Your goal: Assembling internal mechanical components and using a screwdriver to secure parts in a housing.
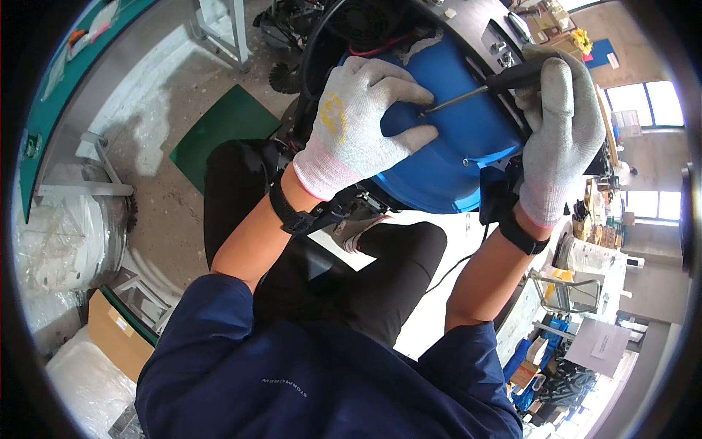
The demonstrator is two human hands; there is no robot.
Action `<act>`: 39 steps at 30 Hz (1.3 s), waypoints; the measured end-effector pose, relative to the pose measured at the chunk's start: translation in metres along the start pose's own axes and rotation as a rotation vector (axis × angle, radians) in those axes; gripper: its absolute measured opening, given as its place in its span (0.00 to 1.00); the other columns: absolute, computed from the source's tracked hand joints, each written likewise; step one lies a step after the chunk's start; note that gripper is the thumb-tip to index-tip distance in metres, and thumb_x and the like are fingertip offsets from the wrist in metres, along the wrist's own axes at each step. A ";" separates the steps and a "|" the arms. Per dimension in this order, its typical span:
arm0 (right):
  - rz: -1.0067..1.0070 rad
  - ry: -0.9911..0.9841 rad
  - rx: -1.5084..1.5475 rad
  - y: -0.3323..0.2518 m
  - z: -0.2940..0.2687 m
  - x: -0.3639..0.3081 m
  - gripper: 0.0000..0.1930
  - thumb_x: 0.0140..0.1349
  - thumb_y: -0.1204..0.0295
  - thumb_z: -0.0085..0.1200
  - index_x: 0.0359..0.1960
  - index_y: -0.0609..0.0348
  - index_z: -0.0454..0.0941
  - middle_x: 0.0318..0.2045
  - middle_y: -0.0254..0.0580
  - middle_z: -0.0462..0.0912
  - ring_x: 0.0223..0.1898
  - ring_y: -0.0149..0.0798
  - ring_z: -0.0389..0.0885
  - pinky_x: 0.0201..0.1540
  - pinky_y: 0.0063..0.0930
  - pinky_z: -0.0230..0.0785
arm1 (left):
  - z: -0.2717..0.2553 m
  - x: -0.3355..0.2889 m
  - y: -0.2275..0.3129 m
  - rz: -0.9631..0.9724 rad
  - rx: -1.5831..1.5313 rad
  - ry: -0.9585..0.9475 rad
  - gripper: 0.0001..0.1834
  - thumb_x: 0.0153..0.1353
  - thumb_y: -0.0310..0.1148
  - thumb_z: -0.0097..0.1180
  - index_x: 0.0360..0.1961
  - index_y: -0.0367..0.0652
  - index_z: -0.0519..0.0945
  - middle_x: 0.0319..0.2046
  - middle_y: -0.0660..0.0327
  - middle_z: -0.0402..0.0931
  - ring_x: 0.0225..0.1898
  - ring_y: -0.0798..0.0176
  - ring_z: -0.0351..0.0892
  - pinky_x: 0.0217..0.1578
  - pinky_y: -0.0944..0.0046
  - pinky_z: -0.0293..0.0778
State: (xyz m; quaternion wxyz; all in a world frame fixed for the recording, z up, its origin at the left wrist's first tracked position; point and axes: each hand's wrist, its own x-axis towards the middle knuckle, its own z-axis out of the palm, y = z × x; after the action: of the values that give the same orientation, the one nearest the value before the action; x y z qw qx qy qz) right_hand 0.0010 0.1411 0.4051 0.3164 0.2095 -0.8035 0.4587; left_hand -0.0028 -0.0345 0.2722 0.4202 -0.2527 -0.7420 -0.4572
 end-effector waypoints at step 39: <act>-0.073 -0.358 0.277 0.008 -0.018 0.019 0.19 0.72 0.70 0.46 0.56 0.73 0.79 0.46 0.54 0.87 0.31 0.24 0.78 0.35 0.14 0.68 | 0.010 0.004 0.007 -0.137 -0.028 0.093 0.09 0.43 0.29 0.76 0.27 0.46 0.87 0.33 0.63 0.82 0.41 0.60 0.80 0.43 0.61 0.78</act>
State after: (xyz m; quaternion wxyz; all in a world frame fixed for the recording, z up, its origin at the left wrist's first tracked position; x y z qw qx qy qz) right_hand -0.0118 0.1598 0.4210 0.1536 0.3580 -0.7680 0.5084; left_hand -0.0036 -0.0227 0.2759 0.4182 -0.1856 -0.7309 -0.5064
